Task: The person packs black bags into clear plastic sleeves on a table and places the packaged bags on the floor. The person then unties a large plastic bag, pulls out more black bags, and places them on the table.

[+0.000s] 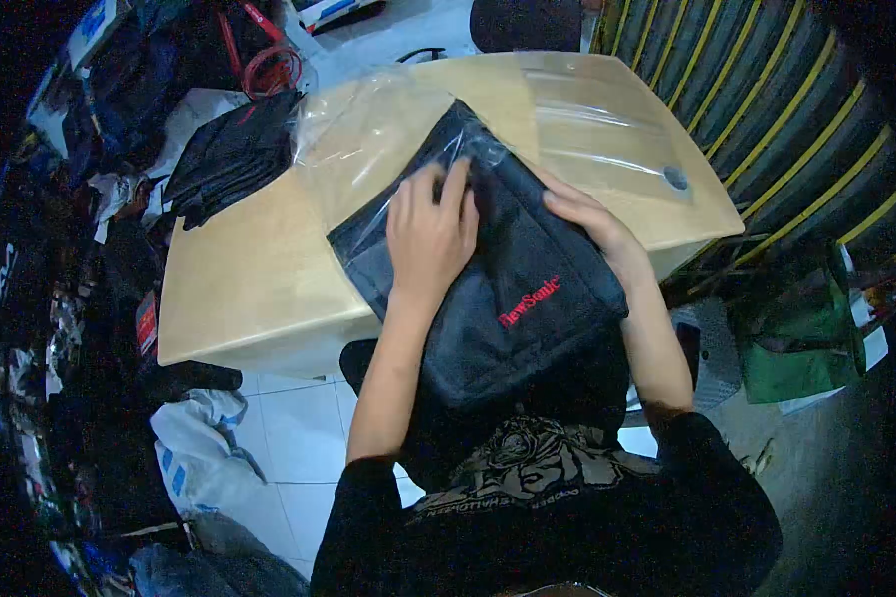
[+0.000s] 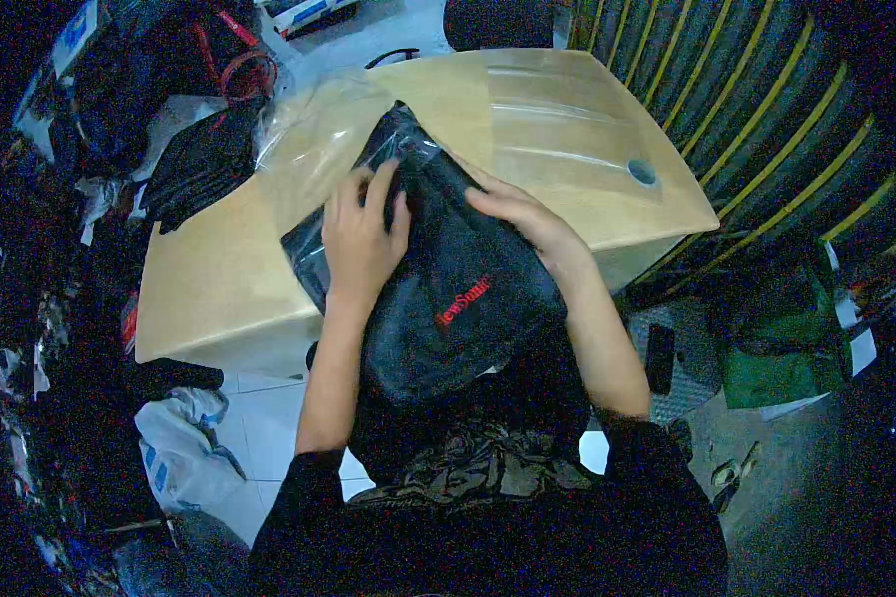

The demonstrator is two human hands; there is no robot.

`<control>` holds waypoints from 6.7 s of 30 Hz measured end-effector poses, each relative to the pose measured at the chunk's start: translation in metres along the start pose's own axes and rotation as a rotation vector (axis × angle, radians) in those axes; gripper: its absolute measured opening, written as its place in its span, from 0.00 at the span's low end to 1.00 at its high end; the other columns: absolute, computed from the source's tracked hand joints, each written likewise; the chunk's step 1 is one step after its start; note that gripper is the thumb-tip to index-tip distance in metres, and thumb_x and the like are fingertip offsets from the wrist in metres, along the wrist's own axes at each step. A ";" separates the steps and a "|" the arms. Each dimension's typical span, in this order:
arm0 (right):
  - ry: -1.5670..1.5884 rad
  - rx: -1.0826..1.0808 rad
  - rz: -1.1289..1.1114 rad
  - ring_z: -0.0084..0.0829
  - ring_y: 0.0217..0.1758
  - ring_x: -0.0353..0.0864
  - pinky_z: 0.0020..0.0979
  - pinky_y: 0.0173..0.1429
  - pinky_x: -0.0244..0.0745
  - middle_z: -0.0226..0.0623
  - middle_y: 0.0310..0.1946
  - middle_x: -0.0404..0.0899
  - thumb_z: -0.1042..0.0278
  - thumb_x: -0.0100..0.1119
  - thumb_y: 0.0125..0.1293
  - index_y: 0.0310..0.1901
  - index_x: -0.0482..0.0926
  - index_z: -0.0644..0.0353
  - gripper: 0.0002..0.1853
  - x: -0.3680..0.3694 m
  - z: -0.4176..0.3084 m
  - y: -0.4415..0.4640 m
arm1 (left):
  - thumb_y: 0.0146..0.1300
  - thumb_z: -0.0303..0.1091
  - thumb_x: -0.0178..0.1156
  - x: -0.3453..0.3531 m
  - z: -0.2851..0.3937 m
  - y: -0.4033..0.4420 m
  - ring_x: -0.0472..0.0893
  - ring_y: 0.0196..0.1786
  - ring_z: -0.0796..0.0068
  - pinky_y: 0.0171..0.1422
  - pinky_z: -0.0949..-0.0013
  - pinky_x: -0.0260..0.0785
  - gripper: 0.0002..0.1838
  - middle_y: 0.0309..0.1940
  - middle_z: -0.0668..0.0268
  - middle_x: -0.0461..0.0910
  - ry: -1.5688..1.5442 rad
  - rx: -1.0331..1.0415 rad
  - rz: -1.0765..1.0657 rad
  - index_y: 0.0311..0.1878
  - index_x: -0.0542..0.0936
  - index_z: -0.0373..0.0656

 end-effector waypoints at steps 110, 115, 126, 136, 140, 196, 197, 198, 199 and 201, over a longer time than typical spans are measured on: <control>-1.786 -0.003 0.307 0.37 0.72 0.57 0.57 0.70 0.52 0.33 0.67 0.63 0.39 0.36 0.66 0.61 0.71 0.40 0.27 -0.072 0.047 0.295 | 0.65 0.59 0.36 0.153 -0.192 0.059 0.65 0.67 0.59 0.72 0.49 0.44 0.33 0.64 0.57 0.68 0.397 -0.621 -0.708 0.65 0.69 0.48; -1.642 -0.020 0.223 0.42 0.73 0.52 0.59 0.70 0.47 0.41 0.69 0.58 0.41 0.40 0.66 0.65 0.66 0.45 0.29 -0.096 0.045 0.318 | 0.66 0.59 0.34 0.152 -0.200 0.056 0.60 0.70 0.53 0.74 0.44 0.38 0.35 0.67 0.51 0.62 0.238 -0.618 -0.632 0.66 0.65 0.44; -1.695 -0.272 0.080 0.50 0.73 0.50 0.55 0.71 0.47 0.48 0.70 0.54 0.45 0.47 0.67 0.67 0.63 0.42 0.28 -0.053 0.045 0.094 | 0.67 0.56 0.43 0.038 -0.107 -0.040 0.48 0.74 0.51 0.72 0.42 0.40 0.32 0.72 0.51 0.51 0.070 -0.376 -0.621 0.70 0.60 0.52; -1.931 -0.237 0.045 0.50 0.73 0.51 0.51 0.71 0.50 0.47 0.70 0.53 0.61 0.61 0.59 0.66 0.66 0.49 0.31 -0.040 0.046 -0.053 | 0.56 0.36 0.63 -0.054 0.011 -0.153 0.42 0.74 0.40 0.72 0.44 0.40 0.45 0.73 0.42 0.36 -0.086 -0.631 -0.591 0.72 0.48 0.40; -1.324 -0.326 0.669 0.43 0.58 0.74 0.34 0.63 0.67 0.49 0.55 0.74 0.69 0.63 0.60 0.58 0.72 0.65 0.24 -0.060 0.056 -0.109 | 0.63 0.39 0.60 -0.070 0.022 -0.195 0.74 0.59 0.59 0.57 0.64 0.69 0.37 0.64 0.48 0.63 -0.973 -1.491 0.047 0.70 0.54 0.40; -1.139 -0.477 1.036 0.28 0.36 0.76 0.26 0.46 0.72 0.39 0.36 0.79 0.83 0.62 0.52 0.36 0.81 0.66 0.08 -0.056 0.088 -0.180 | 0.63 0.28 0.58 -0.085 0.005 -0.233 0.78 0.26 0.73 0.33 0.70 0.73 0.08 0.25 0.62 0.78 -1.405 -1.412 -0.144 0.40 0.78 0.32; -0.986 -0.466 1.069 0.26 0.36 0.76 0.25 0.46 0.71 0.39 0.37 0.79 0.83 0.63 0.53 0.36 0.81 0.66 0.07 -0.060 0.090 -0.182 | 0.63 0.28 0.58 -0.084 0.005 -0.231 0.77 0.26 0.73 0.33 0.70 0.73 0.08 0.24 0.62 0.78 -1.398 -1.406 -0.160 0.40 0.78 0.32; -0.831 -0.448 1.101 0.25 0.36 0.75 0.25 0.46 0.71 0.38 0.37 0.79 0.83 0.63 0.54 0.36 0.80 0.67 0.07 -0.060 0.091 -0.183 | 0.63 0.28 0.58 -0.084 0.006 -0.230 0.77 0.26 0.73 0.33 0.70 0.72 0.08 0.23 0.62 0.78 -1.389 -1.402 -0.180 0.40 0.79 0.32; -0.670 -0.372 1.137 0.22 0.36 0.73 0.22 0.45 0.68 0.36 0.36 0.78 0.83 0.63 0.56 0.33 0.79 0.67 0.04 -0.058 0.090 -0.184 | 0.62 0.28 0.58 -0.083 0.006 -0.227 0.76 0.25 0.74 0.33 0.72 0.71 0.09 0.23 0.62 0.77 -1.380 -1.366 -0.172 0.41 0.79 0.32; -0.645 -0.365 1.082 0.21 0.36 0.73 0.22 0.44 0.68 0.36 0.35 0.77 0.83 0.63 0.56 0.31 0.77 0.67 0.04 -0.054 0.083 -0.188 | 0.62 0.28 0.58 -0.083 0.006 -0.226 0.76 0.25 0.75 0.33 0.72 0.70 0.09 0.23 0.63 0.77 -1.377 -1.394 -0.153 0.41 0.79 0.32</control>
Point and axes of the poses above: each hand's wrist, its own y-axis towards the middle knuckle, its own x-axis out of the palm, z = x × y, the point moved 3 cm from there along y, towards the middle knuckle
